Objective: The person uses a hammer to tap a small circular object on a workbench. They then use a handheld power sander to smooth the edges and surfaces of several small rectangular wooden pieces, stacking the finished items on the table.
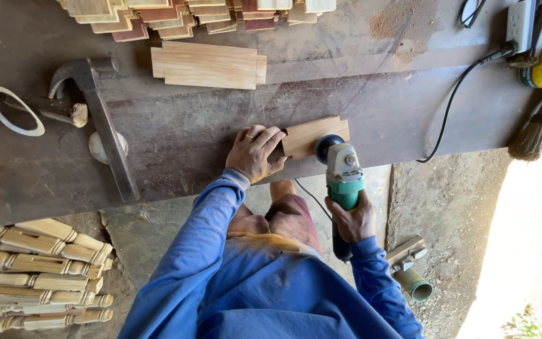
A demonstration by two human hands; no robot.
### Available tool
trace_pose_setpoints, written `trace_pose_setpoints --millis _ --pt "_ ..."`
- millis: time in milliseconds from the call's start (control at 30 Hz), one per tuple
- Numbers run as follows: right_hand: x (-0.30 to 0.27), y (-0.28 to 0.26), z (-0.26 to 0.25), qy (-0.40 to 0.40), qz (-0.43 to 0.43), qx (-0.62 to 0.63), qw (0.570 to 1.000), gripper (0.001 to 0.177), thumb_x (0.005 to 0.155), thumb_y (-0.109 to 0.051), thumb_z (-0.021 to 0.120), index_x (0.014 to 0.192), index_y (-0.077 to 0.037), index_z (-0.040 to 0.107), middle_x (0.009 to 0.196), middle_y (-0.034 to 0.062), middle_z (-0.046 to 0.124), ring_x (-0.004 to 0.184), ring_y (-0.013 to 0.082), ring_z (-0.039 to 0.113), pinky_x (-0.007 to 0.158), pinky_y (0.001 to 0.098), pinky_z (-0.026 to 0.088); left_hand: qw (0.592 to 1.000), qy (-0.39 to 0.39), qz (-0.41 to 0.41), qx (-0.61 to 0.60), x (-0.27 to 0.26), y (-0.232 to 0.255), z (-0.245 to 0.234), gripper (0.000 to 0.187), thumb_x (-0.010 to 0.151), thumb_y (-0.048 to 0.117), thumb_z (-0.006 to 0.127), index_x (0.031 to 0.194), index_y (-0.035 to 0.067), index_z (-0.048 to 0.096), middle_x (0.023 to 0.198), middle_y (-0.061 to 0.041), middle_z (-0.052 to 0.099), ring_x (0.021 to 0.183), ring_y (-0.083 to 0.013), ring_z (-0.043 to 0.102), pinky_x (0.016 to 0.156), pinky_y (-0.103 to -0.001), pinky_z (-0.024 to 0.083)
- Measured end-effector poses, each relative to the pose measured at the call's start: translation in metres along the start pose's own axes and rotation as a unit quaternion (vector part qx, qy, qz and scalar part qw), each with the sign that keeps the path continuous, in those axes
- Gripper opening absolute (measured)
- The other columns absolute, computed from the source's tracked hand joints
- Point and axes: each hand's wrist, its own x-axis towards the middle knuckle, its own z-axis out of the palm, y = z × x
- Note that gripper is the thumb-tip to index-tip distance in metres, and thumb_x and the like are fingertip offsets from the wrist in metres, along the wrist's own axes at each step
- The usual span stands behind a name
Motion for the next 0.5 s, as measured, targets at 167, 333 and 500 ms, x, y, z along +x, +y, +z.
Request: trace_pose_setpoints --millis 167,333,500 --pt "0.004 0.004 -0.013 0.011 0.026 0.047 0.999 0.042 0.08 -0.027 0.081 0.108 0.001 0.066 0.086 0.0153 0.076 0.074 0.0244 0.075 0.067 0.0381 0.061 1.0 -0.005 -0.007 0.006 0.001 0.002 -0.002 0.054 0.085 0.044 0.077 0.129 0.014 0.068 0.129 0.0 0.061 0.116 -0.0231 0.055 0.104 -0.044 0.045" --pt "0.004 0.009 -0.018 0.033 0.079 0.128 0.988 0.04 0.081 -0.024 0.079 0.108 0.0 0.062 0.087 0.0125 0.075 0.071 0.0198 0.076 0.064 0.0357 0.063 1.0 0.001 -0.007 0.011 0.002 0.002 -0.002 0.055 0.082 0.044 0.077 0.128 0.014 0.068 0.128 0.0 0.061 0.115 -0.023 0.056 0.104 -0.044 0.045" --pt "-0.001 0.008 -0.005 -0.013 -0.016 0.123 0.992 0.043 0.082 -0.026 0.081 0.112 0.001 0.064 0.093 0.0149 0.076 0.078 0.0257 0.074 0.07 0.0386 0.062 1.0 -0.007 -0.002 0.011 0.002 0.003 -0.006 0.054 0.085 0.043 0.077 0.129 0.014 0.067 0.128 0.0 0.061 0.116 -0.0234 0.055 0.105 -0.043 0.045"
